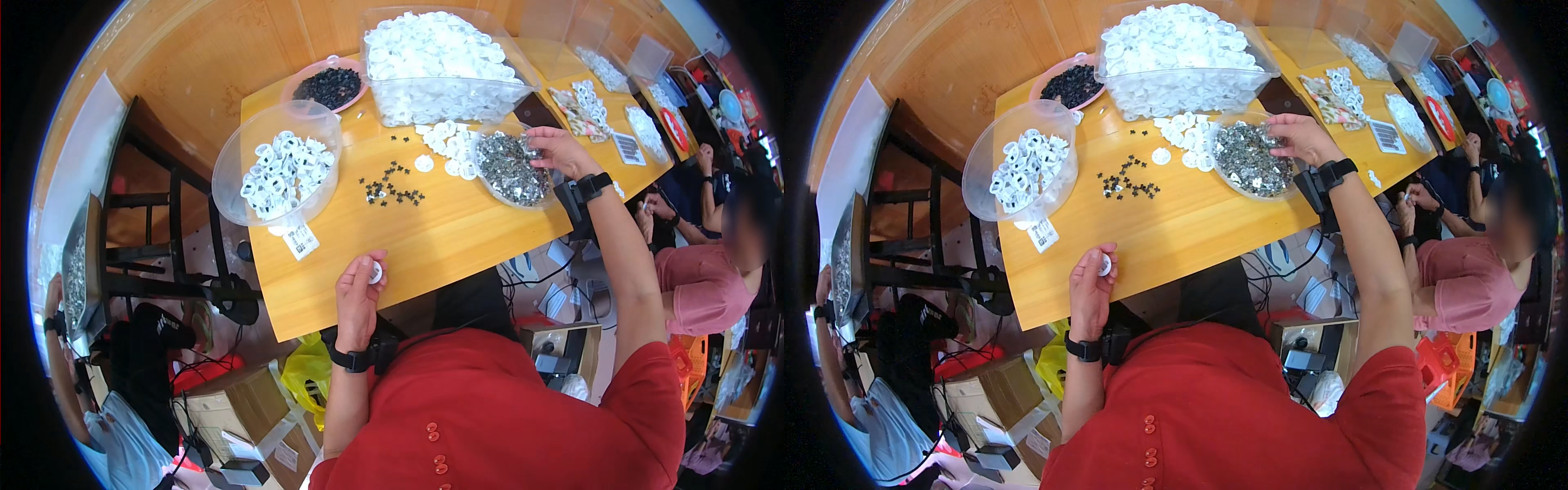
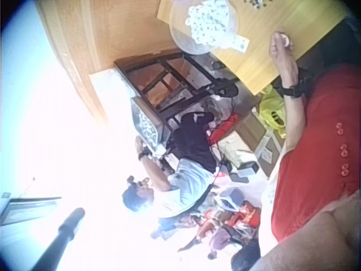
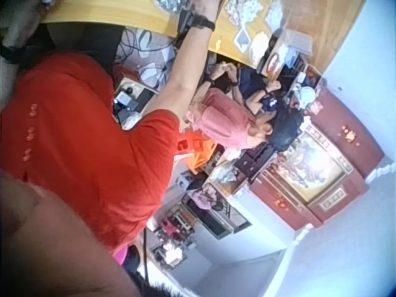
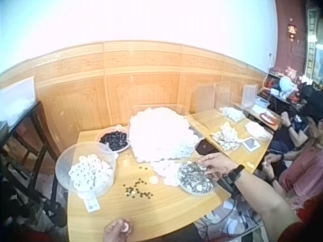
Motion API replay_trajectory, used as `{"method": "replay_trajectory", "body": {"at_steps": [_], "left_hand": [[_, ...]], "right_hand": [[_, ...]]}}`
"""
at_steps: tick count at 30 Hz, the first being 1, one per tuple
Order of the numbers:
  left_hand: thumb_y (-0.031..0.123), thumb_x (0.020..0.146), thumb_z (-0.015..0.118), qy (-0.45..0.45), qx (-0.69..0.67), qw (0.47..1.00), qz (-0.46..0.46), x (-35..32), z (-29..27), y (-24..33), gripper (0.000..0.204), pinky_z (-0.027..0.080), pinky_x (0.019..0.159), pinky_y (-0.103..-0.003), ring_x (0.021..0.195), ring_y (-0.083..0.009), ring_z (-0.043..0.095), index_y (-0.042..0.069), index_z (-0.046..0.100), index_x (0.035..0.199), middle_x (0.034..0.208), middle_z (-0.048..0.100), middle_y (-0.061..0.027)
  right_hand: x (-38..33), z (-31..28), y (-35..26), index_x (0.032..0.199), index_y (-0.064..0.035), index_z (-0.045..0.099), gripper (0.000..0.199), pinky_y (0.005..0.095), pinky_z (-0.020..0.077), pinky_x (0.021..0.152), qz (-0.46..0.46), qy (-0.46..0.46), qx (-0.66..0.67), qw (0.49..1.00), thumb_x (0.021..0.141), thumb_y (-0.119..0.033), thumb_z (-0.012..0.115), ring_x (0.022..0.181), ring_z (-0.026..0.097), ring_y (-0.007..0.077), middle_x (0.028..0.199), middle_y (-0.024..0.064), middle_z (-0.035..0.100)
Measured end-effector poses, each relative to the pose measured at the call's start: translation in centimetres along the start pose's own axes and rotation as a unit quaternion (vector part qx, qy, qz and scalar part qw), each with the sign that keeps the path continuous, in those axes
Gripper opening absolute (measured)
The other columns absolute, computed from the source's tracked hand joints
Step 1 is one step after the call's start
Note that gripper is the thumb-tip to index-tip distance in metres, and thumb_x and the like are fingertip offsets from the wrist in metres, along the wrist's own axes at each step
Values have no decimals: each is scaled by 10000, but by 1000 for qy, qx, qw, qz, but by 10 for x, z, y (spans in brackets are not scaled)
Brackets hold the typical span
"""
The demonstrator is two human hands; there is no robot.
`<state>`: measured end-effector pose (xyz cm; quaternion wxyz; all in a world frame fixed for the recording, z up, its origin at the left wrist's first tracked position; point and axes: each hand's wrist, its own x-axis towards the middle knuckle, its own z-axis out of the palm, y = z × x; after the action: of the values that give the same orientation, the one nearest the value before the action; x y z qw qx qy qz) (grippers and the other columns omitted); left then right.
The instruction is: Manually assembling small white plastic components by inserting metal pieces and other plastic parts.
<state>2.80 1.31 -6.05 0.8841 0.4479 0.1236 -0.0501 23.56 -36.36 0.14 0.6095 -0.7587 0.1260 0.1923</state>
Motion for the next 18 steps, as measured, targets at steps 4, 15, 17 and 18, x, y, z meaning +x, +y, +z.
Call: {"method": "replay_trajectory", "body": {"at_steps": [4,15,17,18], "left_hand": [[216,961,498,-3,6,1000,3,-1,0,0,268,393,637,-213,709,-92,495,-15,613,1035,845,588,-27],[209,963,491,-12,2,1000,8,0,-2,1,269,385,640,-213,714,-92,494,-17,613,1041,850,587,-22],[210,962,493,-11,2,1000,7,0,-2,0,269,383,639,-213,712,-91,494,-17,614,1044,849,589,-22],[209,960,495,-9,0,1000,6,0,-3,-1,269,383,638,-213,711,-91,494,-17,614,1044,849,590,-22]], "right_hand": [[-3,4,-10,1066,-104,595,234,277,548,724,8,-34,76,996,835,-87,631,835,580,74,950,-44,590],[-37,157,-62,1080,-15,616,266,258,556,675,-76,-246,-57,965,833,-111,633,817,619,102,948,38,634],[-36,199,-59,1051,-12,629,257,250,551,648,-84,-273,-98,953,814,-111,645,786,624,104,918,48,642],[-33,218,-54,1028,-12,638,243,247,547,624,-74,-283,-104,951,804,-106,651,752,624,105,895,49,646]]}}
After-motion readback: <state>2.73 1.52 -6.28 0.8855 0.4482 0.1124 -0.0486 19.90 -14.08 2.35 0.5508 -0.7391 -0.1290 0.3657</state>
